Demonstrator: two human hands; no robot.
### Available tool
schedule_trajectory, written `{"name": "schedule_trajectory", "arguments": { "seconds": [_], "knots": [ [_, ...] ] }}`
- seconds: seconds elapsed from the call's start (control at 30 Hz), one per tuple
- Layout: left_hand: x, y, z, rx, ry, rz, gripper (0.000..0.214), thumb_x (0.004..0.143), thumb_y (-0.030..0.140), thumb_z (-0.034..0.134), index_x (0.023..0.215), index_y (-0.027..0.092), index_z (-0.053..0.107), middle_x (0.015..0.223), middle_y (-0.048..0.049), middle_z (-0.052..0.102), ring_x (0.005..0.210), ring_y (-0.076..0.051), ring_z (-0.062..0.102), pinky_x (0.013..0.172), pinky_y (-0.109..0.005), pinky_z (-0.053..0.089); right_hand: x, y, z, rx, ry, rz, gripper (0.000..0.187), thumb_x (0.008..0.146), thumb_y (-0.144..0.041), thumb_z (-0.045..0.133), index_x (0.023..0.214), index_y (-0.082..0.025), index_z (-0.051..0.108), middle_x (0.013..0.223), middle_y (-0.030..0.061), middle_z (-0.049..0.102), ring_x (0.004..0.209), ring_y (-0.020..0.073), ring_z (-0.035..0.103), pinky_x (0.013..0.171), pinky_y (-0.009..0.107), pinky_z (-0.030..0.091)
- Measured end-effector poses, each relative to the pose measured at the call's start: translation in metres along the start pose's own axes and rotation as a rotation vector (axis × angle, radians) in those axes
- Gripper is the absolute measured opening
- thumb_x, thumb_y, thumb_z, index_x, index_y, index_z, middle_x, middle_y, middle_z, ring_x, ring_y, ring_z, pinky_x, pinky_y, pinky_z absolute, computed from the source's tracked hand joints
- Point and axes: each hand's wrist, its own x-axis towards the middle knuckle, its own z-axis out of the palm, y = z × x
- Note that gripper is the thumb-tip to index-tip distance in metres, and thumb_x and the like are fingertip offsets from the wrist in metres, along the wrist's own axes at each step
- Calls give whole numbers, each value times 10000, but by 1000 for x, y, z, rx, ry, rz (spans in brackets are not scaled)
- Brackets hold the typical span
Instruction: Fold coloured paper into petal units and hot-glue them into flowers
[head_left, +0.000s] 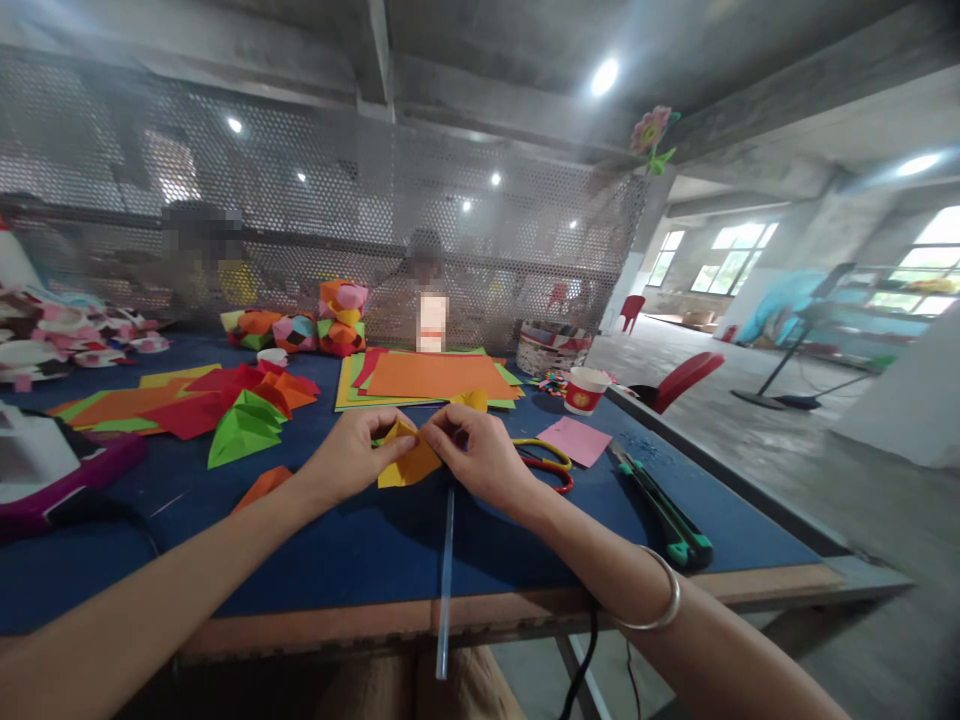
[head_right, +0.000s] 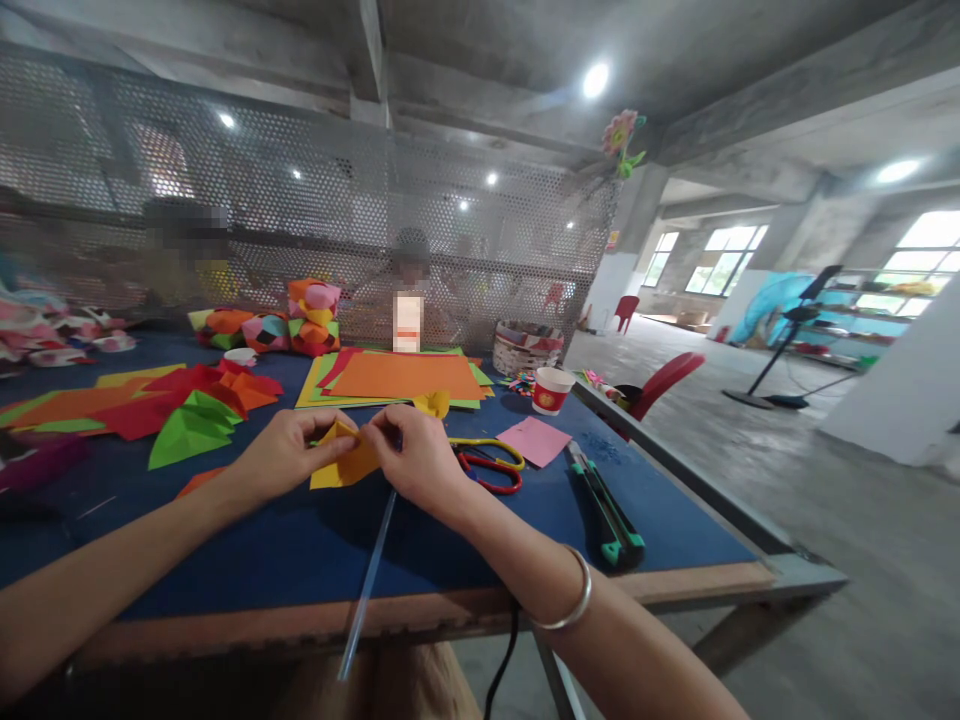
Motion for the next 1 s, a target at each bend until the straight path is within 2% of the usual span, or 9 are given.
{"name": "schedule_trajectory", "arguments": {
  "seconds": [0.2, 0.33, 0.43, 0.53, 0.67, 0.83, 0.93, 1.0],
  "knots": [
    [1, 2, -1, -43, 11, -57, 385, 685, 571, 740, 745, 193, 703, 721, -29, 721, 701, -219, 662, 672, -315, 536, 1, 4, 1, 35, -9, 3, 204, 957, -253, 529, 825, -163, 656, 780, 23, 681, 717, 135, 583, 654, 239, 413],
    [2, -2, -1, -135, 61, -110, 421, 663, 604, 759, 757, 199, 694, 741, -39, 744, 685, -214, 660, 642, -307, 530, 2, 7, 0, 45, 48, -40, 221, 967, -180, 436, 959, -170, 656, 896, 53, 703, 792, 150, 623, 699, 249, 444],
    [2, -6, -1, -204, 75, -165, 416, 654, 584, 767, 773, 193, 689, 748, -43, 752, 668, -205, 662, 616, -298, 519, 1, 8, -2, 40, 62, -49, 238, 935, -143, 423, 1011, -167, 647, 832, 34, 674, 721, 144, 606, 673, 247, 441],
    [3, -9, -1, -209, 92, -180, 377, 664, 540, 762, 773, 186, 692, 759, -48, 759, 665, -202, 670, 600, -292, 511, 0, 6, -4, 47, 43, -29, 248, 954, -184, 408, 1014, -173, 649, 728, 4, 624, 631, 140, 571, 621, 243, 423],
    [3, -13, -2, -167, 148, -174, 368, 679, 519, 760, 779, 169, 706, 760, -58, 764, 659, -202, 678, 595, -291, 512, -2, 3, -2, 43, -10, 3, 178, 965, -286, 513, 968, -182, 658, 647, -25, 605, 574, 130, 538, 610, 247, 412],
    [4, -14, -2, -193, 182, -145, 390, 668, 538, 769, 785, 175, 688, 751, -53, 751, 687, -207, 681, 636, -306, 532, -2, 4, -1, -36, 11, 36, 113, 941, -291, 615, 945, -180, 635, 731, -7, 654, 657, 136, 575, 647, 257, 418],
    [4, -12, -2, -175, 180, -130, 378, 669, 532, 763, 769, 177, 681, 717, -36, 733, 654, -190, 662, 618, -289, 514, -3, 5, 0, -126, 18, -124, 42, 929, -210, 637, 956, -185, 656, 848, 25, 654, 777, 153, 591, 722, 273, 442],
    [3, -12, -2, -156, 171, -124, 381, 670, 536, 758, 762, 174, 684, 704, -32, 726, 629, -180, 649, 591, -278, 498, -5, 5, 1, -167, -57, -288, 95, 940, -148, 606, 981, -194, 678, 932, 47, 642, 871, 165, 594, 783, 281, 456]
  ]
}}
